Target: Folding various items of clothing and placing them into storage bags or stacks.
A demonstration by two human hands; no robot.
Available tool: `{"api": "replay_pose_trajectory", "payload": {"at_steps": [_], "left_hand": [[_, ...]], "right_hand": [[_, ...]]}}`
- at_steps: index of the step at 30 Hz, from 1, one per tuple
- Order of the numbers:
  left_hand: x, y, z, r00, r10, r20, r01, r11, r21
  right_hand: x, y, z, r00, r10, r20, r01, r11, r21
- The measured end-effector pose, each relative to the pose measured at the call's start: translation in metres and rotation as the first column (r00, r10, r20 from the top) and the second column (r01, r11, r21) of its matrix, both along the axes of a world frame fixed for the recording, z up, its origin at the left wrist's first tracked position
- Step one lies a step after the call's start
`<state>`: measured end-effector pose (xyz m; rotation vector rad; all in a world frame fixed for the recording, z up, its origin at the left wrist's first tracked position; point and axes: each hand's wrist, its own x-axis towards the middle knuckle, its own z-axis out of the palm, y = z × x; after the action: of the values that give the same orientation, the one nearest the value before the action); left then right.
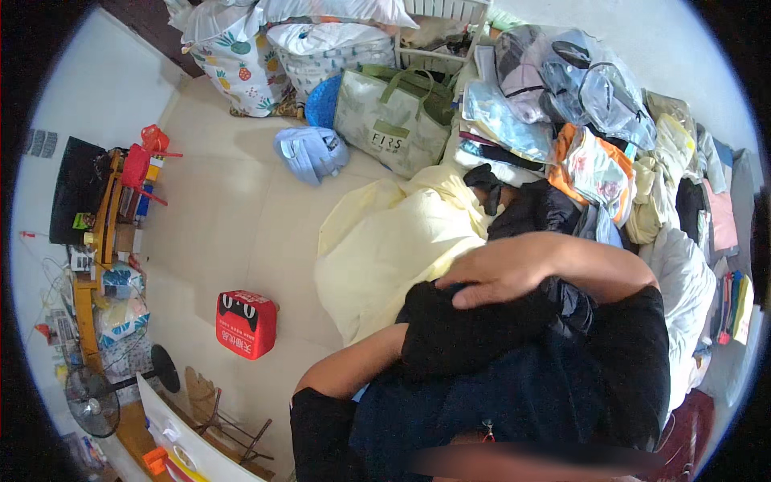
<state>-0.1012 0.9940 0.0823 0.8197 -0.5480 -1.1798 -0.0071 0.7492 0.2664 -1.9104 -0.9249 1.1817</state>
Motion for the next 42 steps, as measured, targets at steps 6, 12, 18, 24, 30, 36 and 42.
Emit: {"api": "replay_pose_trajectory", "payload": {"at_steps": [6, 12, 18, 24, 30, 36, 42], "left_hand": [[0.009, 0.048, 0.019, 0.966, -0.142, 0.216, 0.114, 0.983, 0.141], [0.073, 0.026, 0.054, 0.811, -0.303, 0.500, 0.232, 0.952, 0.200], [0.115, 0.008, 0.081, 0.878, 0.387, 0.280, -0.477, 0.750, 0.459], [0.101, -0.064, 0.047, 0.623, 0.766, -0.159, -0.712, 0.639, 0.292], [0.128, -0.135, 0.018, 0.674, 0.514, -0.531, -0.584, 0.811, 0.043], [0.110, -0.128, 0.001, 0.871, 0.471, -0.141, -0.473, 0.881, 0.024], [0.112, -0.149, -0.018, 0.917, 0.275, 0.290, -0.279, 0.960, -0.027]], "right_hand": [[-0.047, -0.005, -0.004, 0.998, 0.009, 0.065, -0.016, 0.994, 0.109], [-0.043, -0.004, -0.016, 0.996, -0.090, 0.001, 0.090, 0.995, -0.045], [-0.020, -0.043, -0.019, 0.847, -0.488, 0.209, 0.510, 0.858, -0.062], [-0.010, -0.071, -0.006, 0.468, -0.694, 0.548, 0.746, 0.643, 0.177], [-0.024, -0.016, -0.018, 0.585, -0.667, 0.461, 0.668, 0.719, 0.193], [-0.036, -0.051, -0.008, 0.135, -0.794, 0.592, 0.806, 0.436, 0.401], [-0.042, -0.102, -0.073, 0.246, -0.969, -0.008, 0.889, 0.222, 0.400]]}}
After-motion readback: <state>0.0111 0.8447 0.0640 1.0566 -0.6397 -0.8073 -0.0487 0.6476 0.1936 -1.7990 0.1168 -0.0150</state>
